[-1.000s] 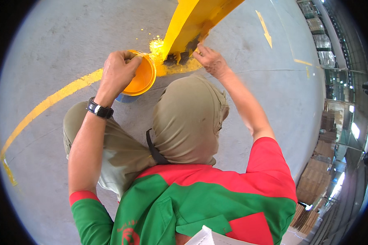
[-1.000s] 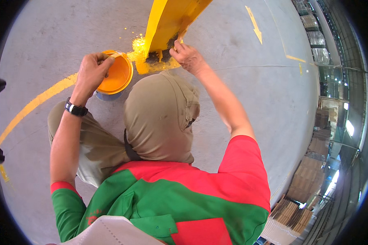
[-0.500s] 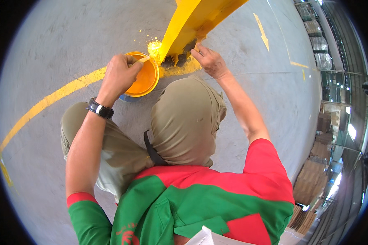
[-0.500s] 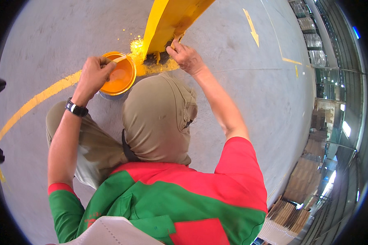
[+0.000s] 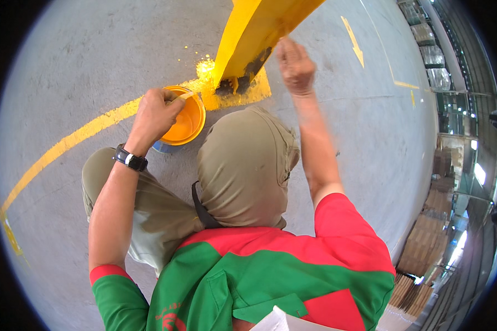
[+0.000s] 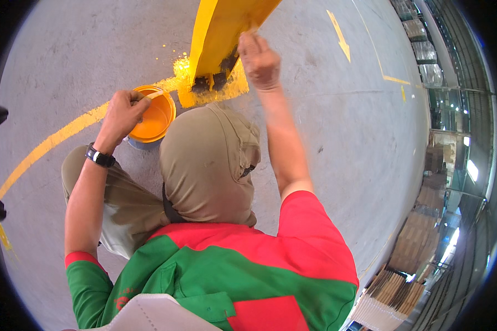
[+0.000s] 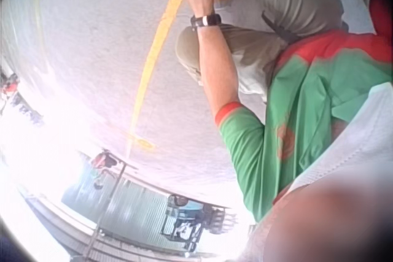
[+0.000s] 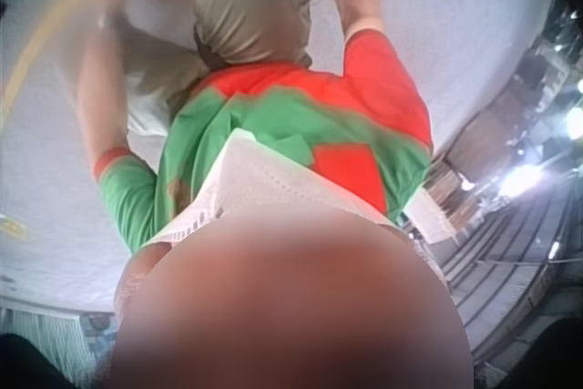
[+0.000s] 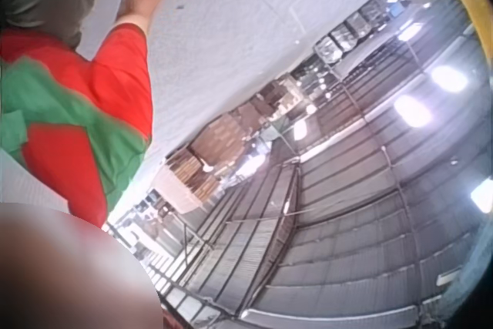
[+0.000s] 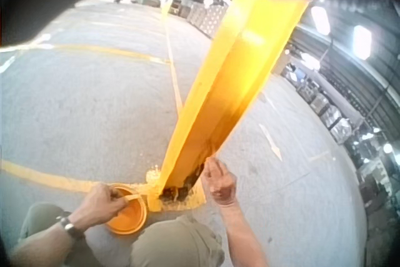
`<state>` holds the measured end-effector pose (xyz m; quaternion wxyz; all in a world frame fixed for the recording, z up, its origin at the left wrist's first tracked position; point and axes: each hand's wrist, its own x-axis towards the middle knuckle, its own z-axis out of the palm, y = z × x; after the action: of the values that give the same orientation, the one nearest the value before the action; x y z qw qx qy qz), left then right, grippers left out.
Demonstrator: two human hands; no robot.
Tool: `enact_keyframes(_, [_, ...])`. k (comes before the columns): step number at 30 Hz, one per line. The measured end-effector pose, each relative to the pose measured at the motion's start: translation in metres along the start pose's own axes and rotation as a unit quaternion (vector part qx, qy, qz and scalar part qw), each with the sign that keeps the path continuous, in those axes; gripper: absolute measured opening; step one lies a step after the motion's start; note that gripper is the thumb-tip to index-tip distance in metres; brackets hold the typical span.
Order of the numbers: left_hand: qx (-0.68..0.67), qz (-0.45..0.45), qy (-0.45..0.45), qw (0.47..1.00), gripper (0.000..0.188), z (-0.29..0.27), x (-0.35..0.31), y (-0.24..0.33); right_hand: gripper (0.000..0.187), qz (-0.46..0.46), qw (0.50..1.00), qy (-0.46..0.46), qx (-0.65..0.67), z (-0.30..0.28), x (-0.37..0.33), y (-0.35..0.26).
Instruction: The person kneels on the warehouse floor and paints a vertical metal pole yellow using a brush and a small paint can. They repeatedly dip the brush into the can and apply paint to the pole's surface and base.
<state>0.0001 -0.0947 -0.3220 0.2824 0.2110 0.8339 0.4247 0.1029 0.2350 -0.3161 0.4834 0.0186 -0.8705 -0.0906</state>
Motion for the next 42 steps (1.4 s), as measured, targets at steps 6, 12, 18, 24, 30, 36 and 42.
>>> enact_keyframes(6, [0.009, -0.008, -0.010, 1.000, 0.034, 0.000, -0.006, -0.002, 0.012, 0.043, 0.998, 0.036, -0.029, -0.007, 0.017, 0.002])
enact_keyframes(12, [0.011, -0.001, -0.026, 1.000, 0.033, 0.003, -0.006, -0.004, 0.011, 0.023, 0.993, 0.109, -0.038, -0.020, 0.047, 0.028])
enact_keyframes(18, [0.034, 0.012, -0.032, 0.999, 0.032, 0.002, -0.002, -0.003, 0.019, 0.057, 0.990, -0.122, 0.046, 0.033, -0.060, -0.022])
enact_keyframes(24, [0.030, -0.001, -0.036, 0.999, 0.032, 0.002, -0.006, -0.005, 0.020, 0.014, 0.993, -0.066, 0.100, -0.001, -0.020, 0.021])
enact_keyframes(30, [0.027, -0.010, -0.044, 0.999, 0.031, 0.003, -0.003, -0.005, 0.033, -0.023, 0.999, 0.008, 0.034, -0.013, -0.027, 0.025])
enact_keyframes(36, [0.033, -0.011, -0.043, 0.998, 0.032, 0.002, -0.006, -0.008, 0.027, -0.065, 0.964, -0.254, 0.052, 0.024, -0.114, -0.028])
enact_keyframes(42, [0.048, -0.009, -0.054, 0.997, 0.033, 0.001, -0.009, -0.005, 0.033, -0.074, 0.952, -0.294, 0.046, 0.019, -0.100, -0.023])
